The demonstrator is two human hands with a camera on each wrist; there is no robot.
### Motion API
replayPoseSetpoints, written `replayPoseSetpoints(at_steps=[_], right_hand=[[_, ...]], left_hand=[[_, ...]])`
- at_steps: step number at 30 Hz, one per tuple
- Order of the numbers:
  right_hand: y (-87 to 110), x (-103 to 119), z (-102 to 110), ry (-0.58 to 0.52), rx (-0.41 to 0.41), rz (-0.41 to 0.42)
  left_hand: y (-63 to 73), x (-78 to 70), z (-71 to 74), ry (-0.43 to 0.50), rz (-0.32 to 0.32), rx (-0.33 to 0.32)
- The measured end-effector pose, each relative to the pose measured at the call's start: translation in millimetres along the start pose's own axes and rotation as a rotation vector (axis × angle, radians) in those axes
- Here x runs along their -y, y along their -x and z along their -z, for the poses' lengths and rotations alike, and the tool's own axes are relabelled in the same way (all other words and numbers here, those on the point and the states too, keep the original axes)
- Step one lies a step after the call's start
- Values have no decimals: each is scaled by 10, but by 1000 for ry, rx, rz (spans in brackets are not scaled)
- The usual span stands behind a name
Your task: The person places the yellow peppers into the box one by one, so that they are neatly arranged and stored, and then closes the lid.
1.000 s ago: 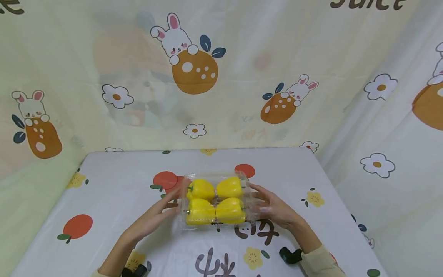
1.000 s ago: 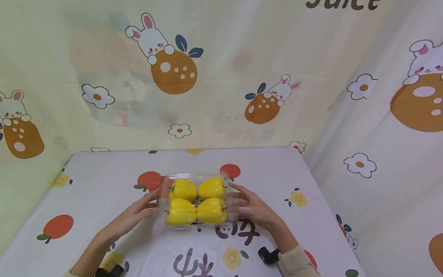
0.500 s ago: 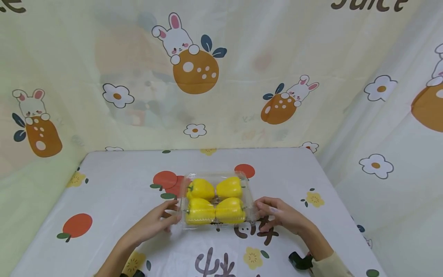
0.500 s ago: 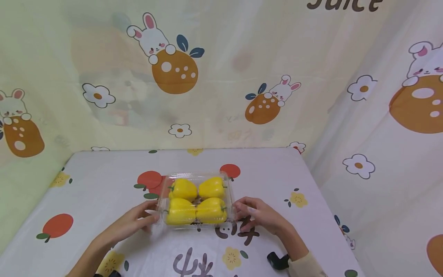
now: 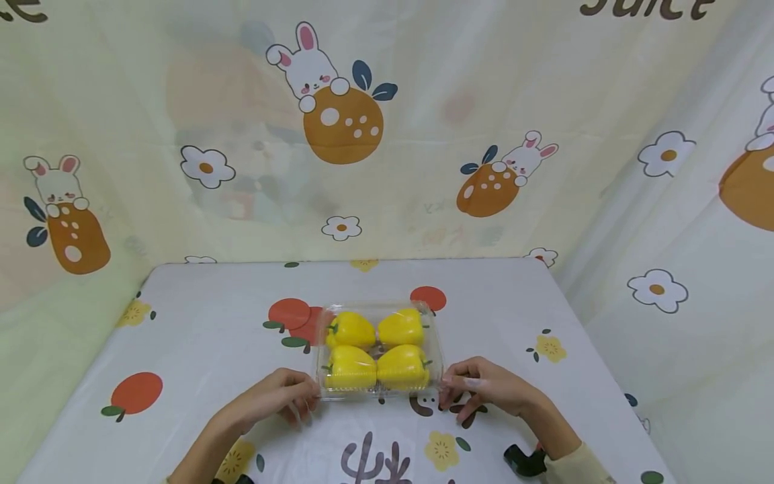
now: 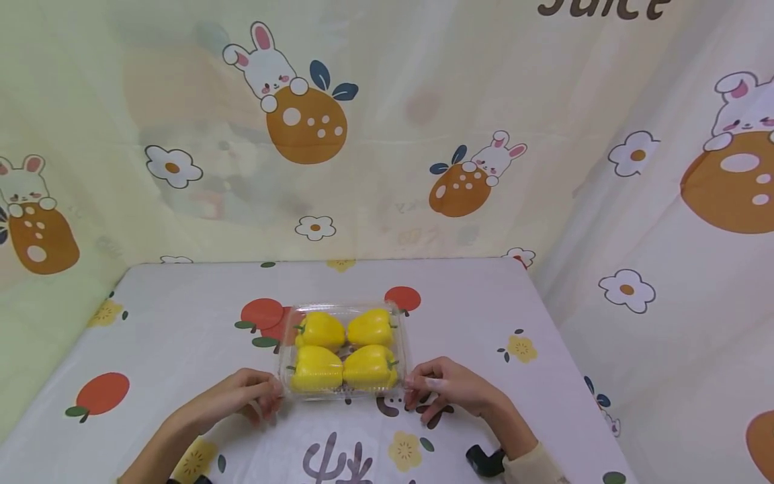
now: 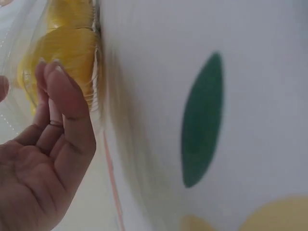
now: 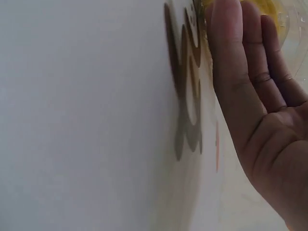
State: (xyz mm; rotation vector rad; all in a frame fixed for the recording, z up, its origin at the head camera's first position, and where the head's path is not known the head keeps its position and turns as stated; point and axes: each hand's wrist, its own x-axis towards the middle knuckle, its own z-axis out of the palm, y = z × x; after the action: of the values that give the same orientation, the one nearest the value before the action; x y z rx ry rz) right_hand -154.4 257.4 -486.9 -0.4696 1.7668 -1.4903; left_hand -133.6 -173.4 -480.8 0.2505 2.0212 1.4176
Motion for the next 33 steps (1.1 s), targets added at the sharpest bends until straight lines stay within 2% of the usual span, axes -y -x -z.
replayPoseSetpoints(at_steps=[6, 15, 33], right_hand=[[-23, -57, 0, -18, 4, -9], [-52, -78, -11, -17, -16, -32], [-49, -97, -16, -26, -24, -21]], left_hand=[[-13, 30, -10, 63, 18, 31], [-11, 34, -23, 101, 22, 31], [-9, 31, -52, 145, 28, 27]])
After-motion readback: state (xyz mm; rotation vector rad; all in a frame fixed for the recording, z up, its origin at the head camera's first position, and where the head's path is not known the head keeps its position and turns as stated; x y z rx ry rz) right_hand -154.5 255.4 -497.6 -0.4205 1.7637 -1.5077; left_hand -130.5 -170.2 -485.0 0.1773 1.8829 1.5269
